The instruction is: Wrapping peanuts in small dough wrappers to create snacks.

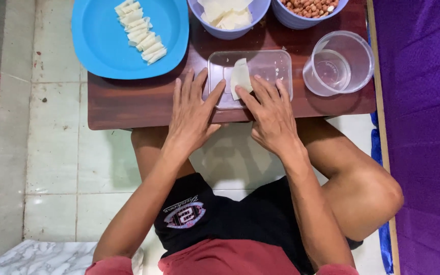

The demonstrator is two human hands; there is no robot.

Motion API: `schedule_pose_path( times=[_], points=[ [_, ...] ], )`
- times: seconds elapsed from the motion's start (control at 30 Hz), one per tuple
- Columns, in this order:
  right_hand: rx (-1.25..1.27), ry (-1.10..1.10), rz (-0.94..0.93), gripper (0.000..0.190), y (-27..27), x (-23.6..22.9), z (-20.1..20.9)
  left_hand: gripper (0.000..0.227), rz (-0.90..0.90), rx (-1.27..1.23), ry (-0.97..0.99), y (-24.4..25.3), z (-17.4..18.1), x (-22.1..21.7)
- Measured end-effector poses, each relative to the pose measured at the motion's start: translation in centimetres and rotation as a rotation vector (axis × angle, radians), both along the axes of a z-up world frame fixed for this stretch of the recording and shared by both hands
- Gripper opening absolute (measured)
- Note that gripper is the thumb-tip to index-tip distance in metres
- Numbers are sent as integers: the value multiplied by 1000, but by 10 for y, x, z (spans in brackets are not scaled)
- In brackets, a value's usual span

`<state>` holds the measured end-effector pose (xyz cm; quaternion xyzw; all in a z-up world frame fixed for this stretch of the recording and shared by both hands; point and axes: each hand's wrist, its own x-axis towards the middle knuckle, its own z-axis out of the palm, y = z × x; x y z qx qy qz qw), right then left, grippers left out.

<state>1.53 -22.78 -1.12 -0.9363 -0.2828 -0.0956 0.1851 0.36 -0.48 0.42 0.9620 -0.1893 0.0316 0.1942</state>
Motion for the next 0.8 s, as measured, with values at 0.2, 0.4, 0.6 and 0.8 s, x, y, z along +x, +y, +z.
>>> schedule_pose_path(
  times=[0.2, 0.4, 0.6, 0.8],
  points=[
    [33, -26, 19, 95, 0, 1, -2, 100, 12, 15, -83, 1, -9, 0],
    [27, -33, 4, 95, 1, 0, -5, 100, 12, 9, -80, 2, -8, -1],
    [15, -67, 44, 90, 0, 0, -13, 108, -5, 94, -110, -2, -9, -3],
    [-50, -132, 89, 86, 1, -5, -6, 114, -20, 111, -158, -3, -19, -2]
  ],
)
